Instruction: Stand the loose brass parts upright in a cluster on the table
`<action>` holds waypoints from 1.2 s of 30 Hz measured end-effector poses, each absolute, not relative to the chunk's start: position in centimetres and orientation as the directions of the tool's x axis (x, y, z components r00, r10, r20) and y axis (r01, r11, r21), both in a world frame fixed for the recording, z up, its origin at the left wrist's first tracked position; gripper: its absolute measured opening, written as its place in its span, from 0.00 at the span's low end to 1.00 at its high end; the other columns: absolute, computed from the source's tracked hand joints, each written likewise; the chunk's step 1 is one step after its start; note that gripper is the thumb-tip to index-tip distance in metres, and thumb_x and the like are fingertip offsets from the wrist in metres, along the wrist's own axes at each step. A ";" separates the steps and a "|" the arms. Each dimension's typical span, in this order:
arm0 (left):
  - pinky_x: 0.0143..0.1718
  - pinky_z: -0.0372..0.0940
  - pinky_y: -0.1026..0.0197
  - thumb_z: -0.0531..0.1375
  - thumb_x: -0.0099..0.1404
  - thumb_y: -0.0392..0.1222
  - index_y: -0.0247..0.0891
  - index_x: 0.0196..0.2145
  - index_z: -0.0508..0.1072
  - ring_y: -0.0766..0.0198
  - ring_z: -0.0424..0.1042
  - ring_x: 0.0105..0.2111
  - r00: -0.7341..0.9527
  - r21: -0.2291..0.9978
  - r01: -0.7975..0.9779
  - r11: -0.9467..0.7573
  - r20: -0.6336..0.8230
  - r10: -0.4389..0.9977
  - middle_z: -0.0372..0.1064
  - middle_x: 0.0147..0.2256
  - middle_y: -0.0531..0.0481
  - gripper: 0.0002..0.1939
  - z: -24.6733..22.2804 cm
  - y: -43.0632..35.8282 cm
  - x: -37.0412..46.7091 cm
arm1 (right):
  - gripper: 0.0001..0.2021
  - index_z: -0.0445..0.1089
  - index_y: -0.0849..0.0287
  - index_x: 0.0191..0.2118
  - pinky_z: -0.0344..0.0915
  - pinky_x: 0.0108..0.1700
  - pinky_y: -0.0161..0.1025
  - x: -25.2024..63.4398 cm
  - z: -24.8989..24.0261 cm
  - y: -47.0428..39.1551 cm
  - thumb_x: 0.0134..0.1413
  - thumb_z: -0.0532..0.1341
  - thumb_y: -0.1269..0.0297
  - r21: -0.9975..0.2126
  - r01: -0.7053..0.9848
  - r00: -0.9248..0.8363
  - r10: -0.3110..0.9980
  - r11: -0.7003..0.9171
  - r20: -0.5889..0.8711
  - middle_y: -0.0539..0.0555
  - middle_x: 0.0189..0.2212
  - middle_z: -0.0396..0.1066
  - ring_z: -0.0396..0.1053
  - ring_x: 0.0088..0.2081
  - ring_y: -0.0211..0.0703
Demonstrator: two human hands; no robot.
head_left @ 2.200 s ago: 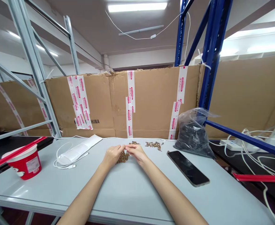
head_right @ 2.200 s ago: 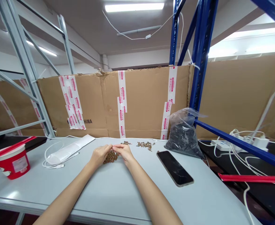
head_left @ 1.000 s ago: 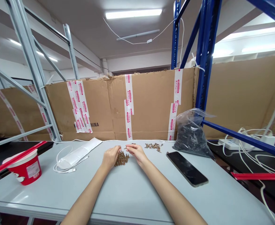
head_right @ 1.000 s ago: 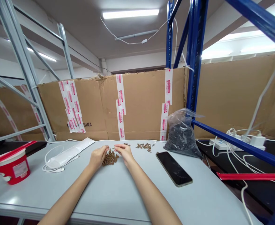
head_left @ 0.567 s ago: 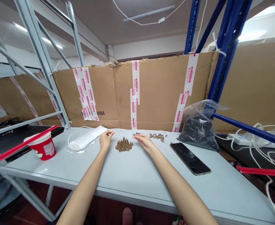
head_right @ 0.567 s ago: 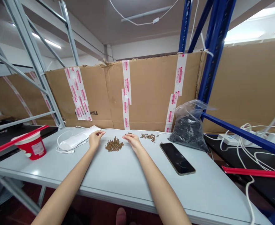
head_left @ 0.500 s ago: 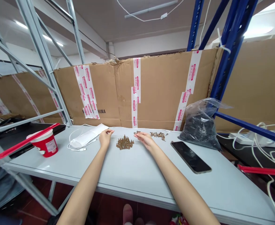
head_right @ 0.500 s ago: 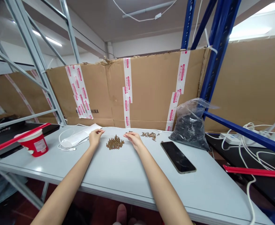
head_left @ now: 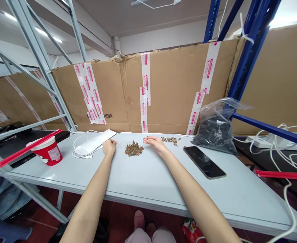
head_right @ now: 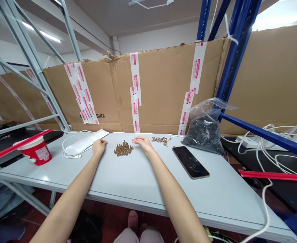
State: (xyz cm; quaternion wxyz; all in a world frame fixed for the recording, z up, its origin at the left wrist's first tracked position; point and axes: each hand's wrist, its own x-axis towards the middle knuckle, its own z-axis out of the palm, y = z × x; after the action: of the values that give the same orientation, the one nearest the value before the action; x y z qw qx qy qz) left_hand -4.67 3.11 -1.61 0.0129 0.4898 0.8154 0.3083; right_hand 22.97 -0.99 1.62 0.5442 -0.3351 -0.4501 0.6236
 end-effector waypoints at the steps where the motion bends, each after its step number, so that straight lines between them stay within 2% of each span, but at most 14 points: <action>1: 0.37 0.60 0.60 0.56 0.58 0.45 0.41 0.34 0.76 0.55 0.68 0.40 -0.518 0.506 0.795 0.334 0.281 0.808 0.72 0.36 0.43 0.10 -1.6 3.1 -4.7 | 0.11 0.68 0.62 0.26 0.62 0.48 0.41 23.0 1.6 -1.0 0.31 0.68 0.70 -0.929 -0.371 -0.184 0.979 0.007 0.081 0.56 0.28 0.74 0.73 0.34 0.42; 7: 0.38 0.60 0.59 0.57 0.58 0.44 0.42 0.33 0.76 0.54 0.67 0.42 -0.520 0.464 0.810 0.357 0.290 0.803 0.72 0.36 0.42 0.10 -1.6 3.1 -4.8 | 0.13 0.70 0.62 0.25 0.62 0.46 0.43 23.2 1.5 -1.0 0.29 0.70 0.62 -0.960 -0.268 -0.223 0.965 0.078 0.141 0.56 0.28 0.74 0.72 0.33 0.43; 11: 0.38 0.60 0.59 0.58 0.57 0.44 0.41 0.32 0.76 0.54 0.67 0.42 -0.508 0.439 0.825 0.357 0.297 0.809 0.72 0.37 0.43 0.09 -1.6 3.0 -4.7 | 0.11 0.72 0.62 0.23 0.62 0.42 0.42 23.8 1.3 -0.6 0.29 0.69 0.61 -0.980 -0.037 -0.231 0.952 0.198 0.201 0.54 0.27 0.73 0.69 0.31 0.40; 14: 0.38 0.60 0.59 0.58 0.56 0.44 0.41 0.31 0.75 0.54 0.67 0.42 -0.491 0.407 0.842 0.354 0.306 0.816 0.72 0.37 0.43 0.08 -1.5 3.0 -4.5 | 0.09 0.74 0.61 0.22 0.61 0.37 0.39 24.5 0.7 0.0 0.30 0.68 0.62 -0.951 0.162 -0.252 0.943 0.263 0.218 0.54 0.25 0.73 0.67 0.28 0.39; 17: 0.38 0.60 0.59 0.56 0.58 0.45 0.40 0.31 0.75 0.53 0.67 0.41 -0.485 0.396 0.848 0.352 0.313 0.817 0.72 0.37 0.42 0.10 -1.4 3.0 -4.3 | 0.08 0.74 0.61 0.23 0.59 0.32 0.37 25.2 -0.3 0.7 0.32 0.67 0.63 -0.910 0.293 -0.307 0.930 0.294 0.202 0.54 0.24 0.73 0.65 0.26 0.38; 20: 0.38 0.60 0.58 0.53 0.60 0.46 0.39 0.32 0.76 0.52 0.67 0.42 -0.481 0.394 0.850 0.349 0.314 0.818 0.72 0.38 0.41 0.13 -1.4 3.0 -4.2 | 0.08 0.75 0.60 0.25 0.59 0.32 0.36 25.5 -1.0 1.1 0.34 0.65 0.62 -0.873 0.349 -0.362 0.909 0.339 0.208 0.54 0.25 0.74 0.66 0.27 0.39; 25: 0.39 0.60 0.56 0.50 0.62 0.47 0.37 0.36 0.75 0.51 0.67 0.43 -0.483 0.393 0.850 0.350 0.318 0.816 0.71 0.38 0.38 0.17 -1.3 3.0 -4.1 | 0.06 0.76 0.57 0.25 0.58 0.35 0.35 24.7 -1.6 0.8 0.37 0.64 0.64 -0.827 0.418 -0.358 0.905 0.376 0.231 0.52 0.26 0.74 0.68 0.31 0.40; 28: 0.39 0.60 0.56 0.49 0.62 0.47 0.36 0.37 0.75 0.51 0.67 0.43 -0.485 0.395 0.849 0.351 0.318 0.815 0.71 0.38 0.38 0.18 -1.3 3.1 -4.1 | 0.05 0.75 0.57 0.25 0.58 0.34 0.35 24.0 -2.0 0.8 0.35 0.65 0.67 -0.815 0.445 -0.334 0.913 0.372 0.234 0.50 0.24 0.73 0.66 0.28 0.38; 33: 0.40 0.60 0.56 0.50 0.61 0.46 0.37 0.37 0.74 0.51 0.67 0.43 -0.480 0.400 0.849 0.346 0.312 0.820 0.71 0.39 0.38 0.16 -1.5 3.3 -4.1 | 0.14 0.71 0.58 0.33 0.57 0.32 0.33 23.3 -2.6 0.8 0.33 0.66 0.70 -0.821 0.435 -0.286 0.922 0.369 0.263 0.48 0.23 0.70 0.65 0.25 0.35; 36: 0.40 0.60 0.55 0.51 0.60 0.44 0.36 0.37 0.74 0.50 0.67 0.43 -0.491 0.411 0.841 0.351 0.308 0.815 0.71 0.39 0.38 0.15 -1.4 3.3 -4.0 | 0.16 0.68 0.57 0.34 0.55 0.32 0.33 23.5 -2.1 0.4 0.33 0.68 0.68 -0.751 0.550 -0.248 0.930 0.365 0.271 0.47 0.26 0.70 0.65 0.28 0.36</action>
State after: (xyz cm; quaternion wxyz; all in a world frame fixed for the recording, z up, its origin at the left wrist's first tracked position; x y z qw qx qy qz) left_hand -4.05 3.34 -1.44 -0.0244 0.5040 0.8215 0.2654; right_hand 23.49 0.37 -2.12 0.3588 -0.4973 -0.7442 0.2646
